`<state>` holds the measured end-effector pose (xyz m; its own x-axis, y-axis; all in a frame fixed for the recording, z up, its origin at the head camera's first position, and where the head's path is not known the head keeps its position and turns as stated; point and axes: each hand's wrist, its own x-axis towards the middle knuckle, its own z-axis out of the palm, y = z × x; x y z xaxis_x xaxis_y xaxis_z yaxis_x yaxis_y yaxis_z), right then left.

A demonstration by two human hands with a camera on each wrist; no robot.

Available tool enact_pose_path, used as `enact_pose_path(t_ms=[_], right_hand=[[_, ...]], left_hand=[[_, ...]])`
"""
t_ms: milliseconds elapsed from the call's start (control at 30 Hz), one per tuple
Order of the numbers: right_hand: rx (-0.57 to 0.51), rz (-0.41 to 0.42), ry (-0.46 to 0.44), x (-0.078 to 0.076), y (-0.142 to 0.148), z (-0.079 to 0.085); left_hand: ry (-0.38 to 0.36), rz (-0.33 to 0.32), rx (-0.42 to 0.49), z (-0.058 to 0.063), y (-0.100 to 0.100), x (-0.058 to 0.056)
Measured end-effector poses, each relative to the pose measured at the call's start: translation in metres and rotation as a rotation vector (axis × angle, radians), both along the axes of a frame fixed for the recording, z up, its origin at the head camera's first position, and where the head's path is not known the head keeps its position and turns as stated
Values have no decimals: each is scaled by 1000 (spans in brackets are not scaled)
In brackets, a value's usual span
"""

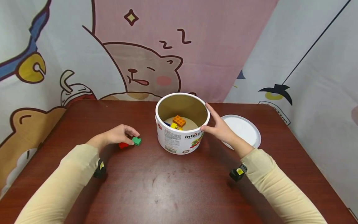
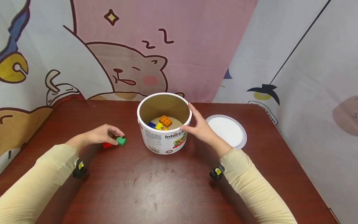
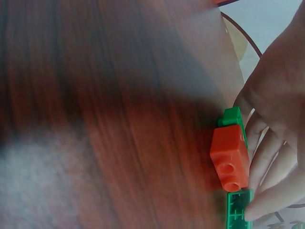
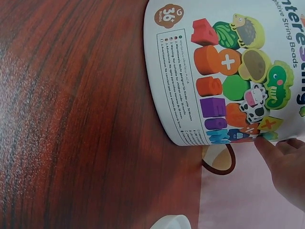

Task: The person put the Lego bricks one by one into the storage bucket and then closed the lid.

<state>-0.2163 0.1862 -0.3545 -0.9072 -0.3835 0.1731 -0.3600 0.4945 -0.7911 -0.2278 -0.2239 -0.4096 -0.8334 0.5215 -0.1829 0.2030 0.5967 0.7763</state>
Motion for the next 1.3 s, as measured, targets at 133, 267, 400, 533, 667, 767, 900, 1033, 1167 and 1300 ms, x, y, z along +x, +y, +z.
enact_pose_path(t_ms=[133,267,400,533,667,767,900,1033,1167,1300], right_hand=[[-4,-2,0,0,0,0],[-1,-4,-11,0,0,0],[-2,-5,-8,0,0,0],[-5,-4,2,-1,0,-1],[6,-3,5,0,0,0],[10,-4,3,0,0,0],[8,-3,0,0,0,1],[4,-2,1,-1,1,1],[-1,1,-2,-1,2,1],[-3,3,-6,-1,1,1]], left_hand=[[-3,10,-24,1,2,0],[-4,33,-40,2,2,-1],[-18,60,-42,5,0,-2],[-27,90,-55,12,-2,-2],[8,117,-77,22,-4,-2],[39,137,-92,30,-5,-3],[64,157,-85,42,-7,-3],[86,171,-75,51,-9,-5],[93,180,-85,61,-9,-7],[106,183,-97,72,-6,-7]])
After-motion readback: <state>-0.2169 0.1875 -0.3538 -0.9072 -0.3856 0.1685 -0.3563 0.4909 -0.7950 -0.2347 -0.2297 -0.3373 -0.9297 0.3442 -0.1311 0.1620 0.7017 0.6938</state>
